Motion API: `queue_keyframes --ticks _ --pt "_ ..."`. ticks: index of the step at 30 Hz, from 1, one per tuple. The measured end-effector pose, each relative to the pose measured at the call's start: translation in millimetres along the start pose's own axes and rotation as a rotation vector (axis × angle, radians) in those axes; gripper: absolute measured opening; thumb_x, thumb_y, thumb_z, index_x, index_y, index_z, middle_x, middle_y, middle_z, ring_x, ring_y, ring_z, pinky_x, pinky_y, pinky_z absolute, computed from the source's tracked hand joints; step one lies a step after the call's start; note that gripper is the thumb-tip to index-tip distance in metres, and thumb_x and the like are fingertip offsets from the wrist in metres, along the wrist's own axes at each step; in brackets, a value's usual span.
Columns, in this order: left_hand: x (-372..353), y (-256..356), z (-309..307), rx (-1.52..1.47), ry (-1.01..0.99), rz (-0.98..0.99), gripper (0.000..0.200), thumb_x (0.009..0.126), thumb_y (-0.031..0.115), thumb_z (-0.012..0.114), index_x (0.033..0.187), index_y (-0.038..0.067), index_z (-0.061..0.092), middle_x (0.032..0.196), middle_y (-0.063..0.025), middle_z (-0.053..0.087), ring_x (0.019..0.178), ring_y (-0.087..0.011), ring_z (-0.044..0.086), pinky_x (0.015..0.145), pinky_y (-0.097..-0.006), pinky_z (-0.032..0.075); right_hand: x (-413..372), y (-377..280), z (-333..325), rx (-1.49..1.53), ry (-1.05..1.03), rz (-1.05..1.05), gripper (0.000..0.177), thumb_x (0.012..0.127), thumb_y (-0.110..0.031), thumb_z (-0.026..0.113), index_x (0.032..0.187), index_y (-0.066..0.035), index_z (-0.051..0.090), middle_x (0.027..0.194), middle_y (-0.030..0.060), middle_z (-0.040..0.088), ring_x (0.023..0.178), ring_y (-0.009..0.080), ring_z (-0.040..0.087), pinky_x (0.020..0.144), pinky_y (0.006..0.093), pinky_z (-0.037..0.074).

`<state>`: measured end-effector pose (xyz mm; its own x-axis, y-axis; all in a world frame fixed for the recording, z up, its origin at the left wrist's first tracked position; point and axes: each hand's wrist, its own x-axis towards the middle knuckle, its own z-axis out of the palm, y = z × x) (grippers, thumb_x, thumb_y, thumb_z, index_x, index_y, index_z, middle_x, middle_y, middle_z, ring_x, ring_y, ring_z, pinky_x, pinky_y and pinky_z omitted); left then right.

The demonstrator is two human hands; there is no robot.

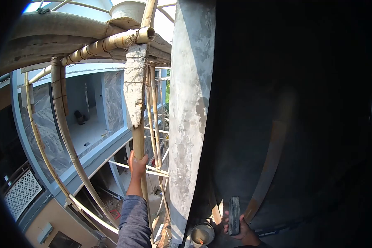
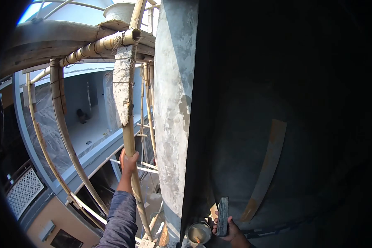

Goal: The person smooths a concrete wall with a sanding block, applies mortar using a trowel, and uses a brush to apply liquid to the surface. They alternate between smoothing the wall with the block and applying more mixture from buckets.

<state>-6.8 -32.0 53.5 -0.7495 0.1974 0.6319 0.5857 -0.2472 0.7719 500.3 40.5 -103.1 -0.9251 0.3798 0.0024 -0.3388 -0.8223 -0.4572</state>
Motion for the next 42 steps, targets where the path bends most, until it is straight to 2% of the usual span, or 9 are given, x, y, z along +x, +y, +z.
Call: queue_keyframes --ticks 4,11,18,25,27,28,34,38,42 --pt "0.0 -3.3 2.8 -0.085 -0.025 -0.059 0.032 0.071 0.018 0.072 0.097 0.002 0.061 0.08 -0.0071 0.063 0.074 -0.0144 0.058 0.071 -0.0311 0.048 30.8 -19.3 30.4 -0.117 0.141 -0.106 0.052 0.081 -0.037 0.077 0.121 -0.011 0.056 0.114 0.0091 0.064 0.105 0.0264 0.063 0.093 0.0489 0.05" --pt "2.7 -29.0 8.5 -0.078 0.042 -0.002 0.033 0.069 0.017 0.072 0.097 0.001 0.062 0.083 -0.0103 0.063 0.077 -0.0178 0.059 0.074 -0.0336 0.048 94.3 -87.1 94.1 -0.152 0.143 -0.365 0.051 0.087 -0.035 0.058 0.124 0.001 0.053 0.118 0.0167 0.062 0.11 0.0351 0.06 0.098 0.0507 0.047" --pt "-3.9 -1.4 1.9 -0.042 0.035 -0.041 0.033 0.069 0.016 0.072 0.098 0.003 0.061 0.078 -0.0101 0.064 0.07 -0.0186 0.06 0.069 -0.0338 0.049 164.3 -149.9 145.2 -0.127 0.057 -0.645 0.051 0.086 -0.033 0.058 0.126 -0.002 0.053 0.124 0.0155 0.06 0.116 0.0342 0.056 0.099 0.047 0.045" --pt "-4.7 9.7 -2.5 -0.015 0.068 -0.09 0.039 0.067 0.016 0.07 0.104 0.005 0.062 0.081 -0.0156 0.067 0.075 -0.0315 0.067 0.07 -0.0373 0.051 253.0 -143.9 226.1 -0.2 0.541 -1.247 0.049 0.088 -0.028 0.064 0.131 -0.009 0.05 0.129 0.0079 0.056 0.115 0.0264 0.055 0.104 0.0417 0.038" --pt "-4.4 1.6 -0.8 0.002 0.086 -0.116 0.042 0.066 0.017 0.07 0.105 0.005 0.062 0.086 -0.0167 0.068 0.08 -0.0348 0.067 0.072 -0.0394 0.052 283.0 -144.1 222.1 -0.851 0.47 -1.862 0.05 0.092 -0.017 0.062 0.137 -0.006 0.044 0.131 0.0099 0.053 0.115 0.022 0.053 0.103 0.0355 0.038" --pt "-4.5 2.1 -0.1 0.012 0.117 -0.089 0.042 0.065 0.018 0.07 0.105 0.006 0.062 0.086 -0.0167 0.068 0.081 -0.0353 0.067 0.072 -0.04 0.052 290.8 -138.8 225.1 -0.969 0.476 -1.907 0.053 0.094 -0.007 0.06 0.142 -0.003 0.038 0.134 0.0118 0.05 0.116 0.0205 0.052 0.102 0.0319 0.039" --pt "-3.2 0.2 -4.2 0.041 0.117 -0.055 0.043 0.065 0.018 0.073 0.105 0.008 0.063 0.088 -0.0157 0.068 0.081 -0.035 0.067 0.071 -0.0412 0.053 324.4 -160.8 198.1 -1.025 0.22 -1.876 0.065 0.093 -0.02 0.06 0.147 -0.002 0.03 0.142 0.0161 0.041 0.122 0.0276 0.047 0.103 0.0402 0.039" --pt "-4.2 -9.1 -1.3 -0.007 0.133 -0.046 0.049 0.061 0.017 0.076 0.107 0.006 0.063 0.088 -0.0152 0.068 0.083 -0.035 0.067 0.071 -0.0401 0.053 317.1 -185.3 179.2 -0.665 -0.246 -1.291 0.072 0.092 -0.05 0.047 0.149 -0.01 0.031 0.15 0.0147 0.032 0.134 0.0327 0.035 0.11 0.0481 0.031" --pt "-5.0 -15.1 -1.3 -0.022 0.127 -0.005 0.051 0.061 0.018 0.077 0.108 0.006 0.062 0.091 -0.015 0.067 0.083 -0.0346 0.067 0.07 -0.0394 0.053 313.0 -194.7 179.3 -0.409 -0.219 -1.085 0.078 0.092 -0.065 0.038 0.151 -0.014 0.031 0.155 0.0134 0.026 0.14 0.0359 0.028 0.113 0.0518 0.027"
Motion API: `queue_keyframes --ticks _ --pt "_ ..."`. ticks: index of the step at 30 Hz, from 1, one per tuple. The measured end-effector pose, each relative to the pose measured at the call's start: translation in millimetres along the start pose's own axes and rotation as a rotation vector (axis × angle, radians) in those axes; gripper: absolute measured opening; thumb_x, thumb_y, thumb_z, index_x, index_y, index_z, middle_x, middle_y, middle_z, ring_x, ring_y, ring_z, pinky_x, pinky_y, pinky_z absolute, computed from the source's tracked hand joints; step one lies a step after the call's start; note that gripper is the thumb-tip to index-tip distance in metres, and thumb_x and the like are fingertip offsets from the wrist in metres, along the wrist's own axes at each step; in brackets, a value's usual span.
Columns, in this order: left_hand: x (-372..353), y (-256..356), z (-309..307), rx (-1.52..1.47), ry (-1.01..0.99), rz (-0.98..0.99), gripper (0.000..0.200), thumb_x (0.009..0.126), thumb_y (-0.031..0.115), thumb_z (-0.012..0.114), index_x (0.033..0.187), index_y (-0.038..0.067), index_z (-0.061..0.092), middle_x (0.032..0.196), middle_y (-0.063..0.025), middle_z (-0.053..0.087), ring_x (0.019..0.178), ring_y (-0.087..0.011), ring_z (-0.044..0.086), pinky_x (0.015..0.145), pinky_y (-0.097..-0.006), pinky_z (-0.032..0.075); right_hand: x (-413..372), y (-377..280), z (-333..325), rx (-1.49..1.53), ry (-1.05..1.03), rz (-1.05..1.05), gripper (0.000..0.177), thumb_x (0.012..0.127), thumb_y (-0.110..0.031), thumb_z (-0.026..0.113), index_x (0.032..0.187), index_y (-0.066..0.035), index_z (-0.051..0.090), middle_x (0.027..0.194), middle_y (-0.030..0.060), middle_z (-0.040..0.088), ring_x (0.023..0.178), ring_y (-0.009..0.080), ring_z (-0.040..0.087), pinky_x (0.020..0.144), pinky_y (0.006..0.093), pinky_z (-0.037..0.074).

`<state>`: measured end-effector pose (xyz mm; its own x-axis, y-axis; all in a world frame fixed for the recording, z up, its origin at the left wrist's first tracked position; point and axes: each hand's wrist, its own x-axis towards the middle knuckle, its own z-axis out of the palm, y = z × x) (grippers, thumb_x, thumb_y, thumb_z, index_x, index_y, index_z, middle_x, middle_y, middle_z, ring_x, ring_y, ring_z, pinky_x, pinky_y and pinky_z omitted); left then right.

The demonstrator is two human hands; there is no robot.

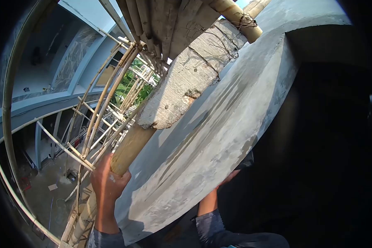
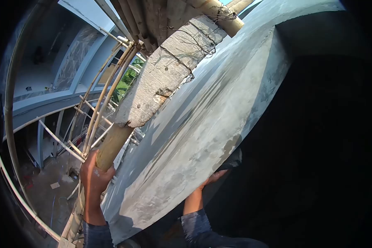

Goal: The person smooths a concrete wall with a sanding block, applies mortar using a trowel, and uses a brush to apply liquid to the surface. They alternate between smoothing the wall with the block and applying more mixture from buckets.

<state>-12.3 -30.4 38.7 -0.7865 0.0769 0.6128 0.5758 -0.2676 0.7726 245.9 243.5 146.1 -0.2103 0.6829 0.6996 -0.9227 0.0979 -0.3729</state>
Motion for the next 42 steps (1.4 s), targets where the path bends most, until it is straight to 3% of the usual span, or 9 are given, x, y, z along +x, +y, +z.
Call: queue_keyframes --ticks 3,24,29,31,33,35,37,39,42 --pt "1.2 7.1 -5.6 -0.004 -0.046 -0.057 0.052 0.061 0.018 0.077 0.109 0.005 0.062 0.092 -0.0153 0.067 0.083 -0.0346 0.067 0.07 -0.0395 0.053 -9.5 9.6 -1.1 -0.096 -0.225 -0.086 0.078 0.093 -0.066 0.033 0.151 -0.014 0.03 0.158 0.0122 0.023 0.139 0.0361 0.031 0.114 0.0512 0.026" --pt "1.4 -8.6 1.7 -0.07 -0.04 0.012 0.053 0.06 0.014 0.076 0.11 0.003 0.061 0.09 -0.0167 0.067 0.08 -0.0344 0.067 0.072 -0.0381 0.053 -1.2 28.7 -6.2 -0.14 -0.143 0.01 0.079 0.094 -0.067 0.031 0.151 -0.013 0.029 0.158 0.0114 0.023 0.138 0.0351 0.032 0.115 0.0502 0.026" --pt "2.6 5.7 5.3 -0.016 -0.045 -0.008 0.041 0.067 0.014 0.074 0.105 0.003 0.063 0.085 -0.011 0.067 0.075 -0.0184 0.065 0.072 -0.0311 0.051 -11.5 21.2 -13.5 -0.025 -0.094 0.048 0.079 0.094 -0.067 0.031 0.151 -0.013 0.029 0.158 0.0112 0.023 0.138 0.0349 0.033 0.115 0.05 0.026" --pt "1.1 10.8 3.2 0.01 -0.078 -0.086 0.038 0.07 0.015 0.074 0.104 0.002 0.063 0.083 -0.0077 0.067 0.074 -0.013 0.061 0.072 -0.0289 0.05 -12.9 21.2 -10.5 -0.01 -0.061 -0.104 0.07 0.097 -0.053 0.039 0.15 -0.008 0.027 0.153 0.0137 0.03 0.134 0.0319 0.039 0.112 0.0448 0.032" --pt "-0.1 8.8 7.1 0.051 -0.077 -0.072 0.036 0.073 0.018 0.075 0.103 0.001 0.064 0.085 -0.0052 0.067 0.076 -0.0103 0.059 0.072 -0.0277 0.049 -45.3 14.0 69.0 -0.843 0.508 -0.396 0.065 0.096 -0.035 0.047 0.148 -0.004 0.023 0.144 0.0152 0.038 0.127 0.0276 0.045 0.108 0.038 0.035" --pt "4.3 -3.7 10.1 0.097 -0.088 -0.111 0.039 0.076 0.022 0.078 0.105 0.0 0.062 0.084 -0.0057 0.066 0.077 -0.0114 0.061 0.071 -0.0273 0.048 -61.5 -11.6 40.9 -0.761 0.49 -0.411 0.066 0.091 -0.022 0.052 0.146 -0.002 0.021 0.138 0.016 0.041 0.122 0.0243 0.046 0.105 0.0351 0.035" --pt "4.2 -0.6 8.9 0.072 -0.112 -0.112 0.035 0.076 0.021 0.078 0.099 0.001 0.062 0.079 -0.0067 0.067 0.072 -0.0132 0.063 0.067 -0.0276 0.049 -96.6 -34.4 3.2 -0.807 0.724 -0.269 0.066 0.091 -0.024 0.053 0.145 -0.002 0.022 0.137 0.015 0.041 0.123 0.0234 0.044 0.106 0.0358 0.034" --pt "1.6 4.2 9.0 0.052 -0.121 -0.12 0.034 0.076 0.019 0.078 0.098 -0.001 0.061 0.076 -0.0088 0.067 0.069 -0.017 0.066 0.067 -0.0297 0.052 -142.9 -61.6 -43.3 -0.827 0.781 -0.185 0.064 0.091 -0.024 0.054 0.144 -0.001 0.027 0.139 0.0139 0.041 0.126 0.024 0.042 0.105 0.0363 0.034" --pt "4.1 1.2 10.2 0.009 -0.107 -0.114 0.029 0.078 0.013 0.075 0.097 -0.002 0.059 0.079 -0.0105 0.066 0.068 -0.0188 0.065 0.066 -0.03 0.053 -233.4 -80.9 -125.0 -0.92 0.906 0.234 0.06 0.091 -0.026 0.056 0.141 -0.002 0.033 0.135 0.0101 0.045 0.122 0.0218 0.045 0.104 0.0337 0.033"
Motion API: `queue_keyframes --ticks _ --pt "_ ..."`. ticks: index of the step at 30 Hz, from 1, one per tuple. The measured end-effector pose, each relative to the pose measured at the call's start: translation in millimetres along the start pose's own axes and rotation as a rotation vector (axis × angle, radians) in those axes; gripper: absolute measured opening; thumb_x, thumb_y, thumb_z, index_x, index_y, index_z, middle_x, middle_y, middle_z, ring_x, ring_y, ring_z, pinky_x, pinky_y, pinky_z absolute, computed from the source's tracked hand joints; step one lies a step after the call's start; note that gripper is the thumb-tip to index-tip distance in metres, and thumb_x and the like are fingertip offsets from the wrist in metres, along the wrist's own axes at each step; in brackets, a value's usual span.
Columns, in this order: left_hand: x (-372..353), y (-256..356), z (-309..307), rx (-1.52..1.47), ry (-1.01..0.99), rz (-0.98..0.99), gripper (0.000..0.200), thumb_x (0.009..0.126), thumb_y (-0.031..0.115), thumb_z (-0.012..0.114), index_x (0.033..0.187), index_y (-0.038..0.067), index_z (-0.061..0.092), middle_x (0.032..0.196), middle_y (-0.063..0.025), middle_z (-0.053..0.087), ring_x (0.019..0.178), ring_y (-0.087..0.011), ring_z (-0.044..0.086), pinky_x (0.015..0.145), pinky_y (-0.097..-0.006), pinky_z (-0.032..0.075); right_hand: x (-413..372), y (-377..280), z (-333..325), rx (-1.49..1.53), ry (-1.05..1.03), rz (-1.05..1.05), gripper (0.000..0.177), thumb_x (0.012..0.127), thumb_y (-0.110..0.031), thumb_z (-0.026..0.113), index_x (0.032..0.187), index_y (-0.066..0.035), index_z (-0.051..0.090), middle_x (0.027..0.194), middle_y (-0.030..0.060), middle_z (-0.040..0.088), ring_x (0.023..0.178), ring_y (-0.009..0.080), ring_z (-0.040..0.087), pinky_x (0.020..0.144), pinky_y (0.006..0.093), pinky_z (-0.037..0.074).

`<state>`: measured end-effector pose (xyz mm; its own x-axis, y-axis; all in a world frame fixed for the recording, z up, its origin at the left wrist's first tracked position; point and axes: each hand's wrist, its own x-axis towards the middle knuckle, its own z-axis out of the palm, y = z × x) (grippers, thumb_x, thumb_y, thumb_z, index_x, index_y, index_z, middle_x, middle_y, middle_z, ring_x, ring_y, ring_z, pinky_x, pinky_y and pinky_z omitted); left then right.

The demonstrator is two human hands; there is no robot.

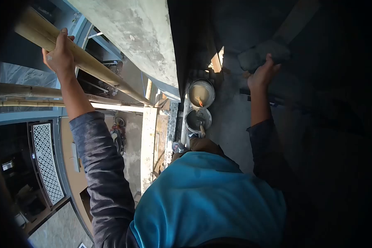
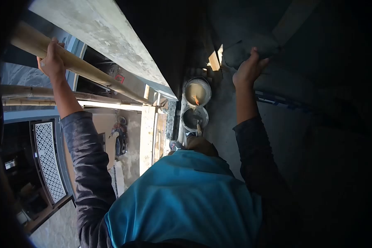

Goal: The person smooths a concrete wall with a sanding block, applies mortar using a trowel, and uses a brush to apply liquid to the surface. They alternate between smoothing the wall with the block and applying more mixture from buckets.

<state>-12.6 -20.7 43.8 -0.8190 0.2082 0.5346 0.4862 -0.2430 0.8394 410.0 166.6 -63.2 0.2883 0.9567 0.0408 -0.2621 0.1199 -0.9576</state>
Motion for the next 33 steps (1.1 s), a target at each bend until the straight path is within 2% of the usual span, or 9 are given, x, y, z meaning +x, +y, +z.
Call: queue_keyframes --ticks 4,7,10,16,21,25,29,31,33 --pt "-5.0 10.3 7.8 -0.027 0.106 -0.031 0.031 0.077 0.007 0.072 0.103 -0.004 0.059 0.089 -0.0141 0.064 0.074 -0.025 0.066 0.068 -0.0344 0.055 -17.6 168.0 -131.8 -0.249 -0.106 0.455 0.049 0.089 -0.027 0.06 0.13 -0.004 0.047 0.124 0.009 0.053 0.112 0.0204 0.05 0.095 0.0358 0.04" --pt "32.9 -19.8 -29.2 0.264 0.216 0.027 0.049 0.083 0.032 0.067 0.114 -0.005 0.057 0.107 -0.0171 0.061 0.092 -0.0346 0.063 0.075 -0.0468 0.055 -53.5 273.5 -195.2 -0.587 -0.146 0.744 0.052 0.085 -0.032 0.065 0.123 0.001 0.052 0.106 0.0146 0.064 0.1 0.0269 0.062 0.084 0.0385 0.047" --pt "48.1 -34.7 -40.3 0.408 0.19 0.047 0.049 0.083 0.032 0.067 0.114 -0.005 0.057 0.107 -0.0171 0.061 0.092 -0.0343 0.063 0.075 -0.0464 0.055 -67.4 437.3 -261.3 -1.098 -0.377 0.626 0.048 0.083 -0.034 0.067 0.114 0.002 0.057 0.104 0.0173 0.065 0.097 0.0288 0.063 0.082 0.0393 0.048" --pt "44.5 -64.5 -4.6 0.589 0.077 0.084 0.05 0.083 0.033 0.067 0.114 -0.004 0.057 0.106 -0.017 0.061 0.092 -0.0337 0.063 0.076 -0.0455 0.055 -30.5 585.9 -238.5 -1.134 -0.558 0.443 0.048 0.078 -0.043 0.073 0.104 -0.004 0.066 0.095 0.016 0.07 0.091 0.0313 0.068 0.079 0.0396 0.052" --pt "52.5 -74.9 25.0 0.665 0.007 0.111 0.05 0.083 0.034 0.067 0.115 -0.004 0.057 0.106 -0.0169 0.062 0.092 -0.0332 0.063 0.076 -0.0448 0.054 -47.0 571.7 -232.0 -0.846 -0.351 0.485 0.059 0.079 -0.054 0.073 0.106 -0.003 0.063 0.09 0.0156 0.07 0.087 0.0285 0.069 0.079 0.0374 0.054" --pt "46.5 -89.9 36.5 0.683 -0.021 0.122 0.051 0.083 0.034 0.067 0.115 -0.004 0.057 0.106 -0.0169 0.062 0.092 -0.0328 0.063 0.077 -0.0443 0.054 -138.4 594.0 -293.7 -1.645 -0.738 0.506 0.042 0.083 -0.047 0.069 0.101 -0.009 0.065 0.087 0.0093 0.068 0.098 0.0288 0.066 0.079 0.0425 0.054" --pt "42.1 -105.3 47.6 0.723 -0.059 0.14 0.051 0.084 0.035 0.067 0.115 -0.004 0.057 0.106 -0.0168 0.062 0.092 -0.0324 0.063 0.077 -0.0437 0.054 -191.0 637.0 -325.7 -1.856 -0.849 0.628 0.03 0.086 -0.037 0.067 0.105 -0.013 0.068 0.107 0.0112 0.066 0.11 0.0272 0.061 0.086 0.0401 0.053" --pt "39.4 -111.7 53.7 0.728 -0.08 0.146 0.052 0.084 0.035 0.067 0.116 -0.004 0.057 0.106 -0.0168 0.062 0.092 -0.0322 0.063 0.077 -0.0435 0.054 -195.3 681.2 -358.1 -1.864 -1.511 0.528 0.024 0.087 -0.03 0.063 0.101 -0.011 0.071 0.108 0.0112 0.067 0.108 0.031 0.062 0.085 0.0413 0.053" --pt "37.6 -119.8 57.0 0.748 -0.098 0.135 0.052 0.084 0.035 0.067 0.116 -0.004 0.057 0.106 -0.0168 0.062 0.092 -0.032 0.063 0.078 -0.0432 0.054 -190.3 675.3 -360.7 -1.761 -1.479 0.563 0.026 0.084 -0.029 0.065 0.097 -0.009 0.072 0.107 0.014 0.068 0.1 0.0328 0.066 0.082 0.0408 0.055"
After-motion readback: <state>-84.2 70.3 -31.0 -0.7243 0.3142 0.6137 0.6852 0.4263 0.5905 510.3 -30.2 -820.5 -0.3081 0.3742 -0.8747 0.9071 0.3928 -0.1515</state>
